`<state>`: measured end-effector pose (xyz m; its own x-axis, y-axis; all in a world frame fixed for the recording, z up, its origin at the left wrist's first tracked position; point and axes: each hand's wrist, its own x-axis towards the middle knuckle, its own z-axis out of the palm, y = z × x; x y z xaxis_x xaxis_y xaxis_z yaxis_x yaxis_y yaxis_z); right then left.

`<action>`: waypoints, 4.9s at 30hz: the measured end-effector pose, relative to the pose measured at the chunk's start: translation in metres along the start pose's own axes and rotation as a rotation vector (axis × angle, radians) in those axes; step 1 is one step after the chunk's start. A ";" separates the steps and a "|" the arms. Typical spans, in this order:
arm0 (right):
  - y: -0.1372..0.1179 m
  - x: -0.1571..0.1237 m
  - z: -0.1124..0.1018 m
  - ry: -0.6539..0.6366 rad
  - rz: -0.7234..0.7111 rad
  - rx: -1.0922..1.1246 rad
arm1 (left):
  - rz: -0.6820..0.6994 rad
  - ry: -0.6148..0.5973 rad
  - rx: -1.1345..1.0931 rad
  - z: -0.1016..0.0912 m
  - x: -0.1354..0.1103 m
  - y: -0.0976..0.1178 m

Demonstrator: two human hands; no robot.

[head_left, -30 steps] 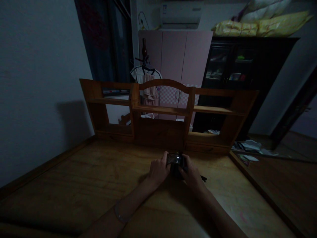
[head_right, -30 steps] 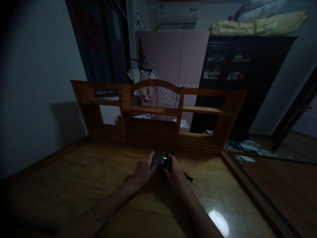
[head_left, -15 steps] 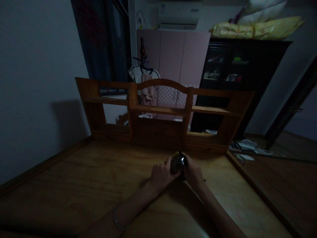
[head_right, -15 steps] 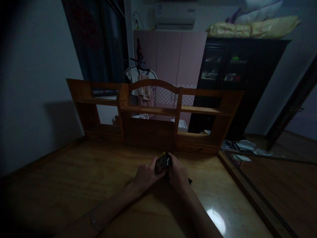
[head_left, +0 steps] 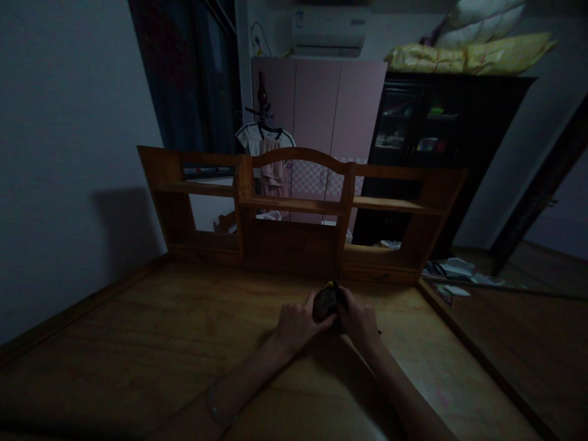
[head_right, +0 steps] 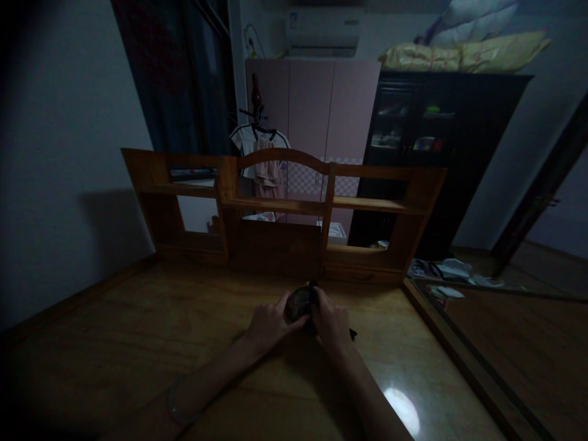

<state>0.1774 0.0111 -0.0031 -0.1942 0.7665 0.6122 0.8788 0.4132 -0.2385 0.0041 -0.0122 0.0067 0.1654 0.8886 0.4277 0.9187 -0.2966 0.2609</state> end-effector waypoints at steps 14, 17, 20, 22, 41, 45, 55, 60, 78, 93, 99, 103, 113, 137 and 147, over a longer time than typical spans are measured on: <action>0.002 -0.002 0.002 0.090 0.037 -0.239 | -0.007 -0.016 -0.020 -0.002 0.000 -0.001; 0.001 -0.003 0.002 0.096 0.031 -0.252 | -0.008 -0.017 0.004 -0.002 -0.001 -0.001; -0.001 -0.003 0.002 0.108 0.018 -0.262 | -0.002 -0.005 0.018 -0.001 -0.001 -0.001; -0.002 -0.003 0.002 0.113 0.006 -0.257 | 0.003 0.003 0.027 -0.001 -0.001 -0.001; -0.007 -0.005 0.000 0.045 -0.006 -0.034 | 0.013 -0.032 0.056 0.000 0.003 -0.007; -0.007 -0.004 0.001 0.018 -0.008 0.008 | 0.002 -0.036 0.071 0.000 0.003 -0.008; -0.006 -0.004 0.007 -0.007 -0.064 0.098 | -0.016 -0.040 0.033 -0.005 0.004 -0.005; -0.006 -0.004 0.004 0.032 -0.142 0.097 | -0.074 0.031 -0.067 -0.006 0.001 0.001; -0.002 0.004 0.005 0.065 -0.083 0.364 | -0.071 0.036 -0.673 0.003 -0.001 0.001; -0.001 -0.003 -0.007 0.124 -0.343 0.060 | -0.017 0.001 -0.144 0.006 -0.001 -0.003; -0.002 -0.005 -0.020 0.109 -0.469 0.046 | -0.035 0.066 -0.330 0.003 -0.005 -0.001; 0.000 -0.004 -0.022 0.118 -0.478 0.076 | -0.024 0.031 -0.342 0.003 -0.005 -0.002; 0.009 -0.001 -0.013 0.195 -0.183 0.124 | 0.038 0.030 -0.487 0.004 -0.006 -0.001; 0.007 0.000 -0.007 0.194 -0.399 0.203 | 0.153 0.092 -0.437 0.008 -0.003 -0.003; 0.008 -0.002 -0.011 0.189 -0.450 0.223 | 0.103 0.024 -0.565 -0.001 -0.003 -0.001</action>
<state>0.1896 0.0074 0.0023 -0.4300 0.3962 0.8112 0.6090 0.7906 -0.0633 0.0021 -0.0145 0.0061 0.2295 0.8389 0.4936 0.5630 -0.5280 0.6357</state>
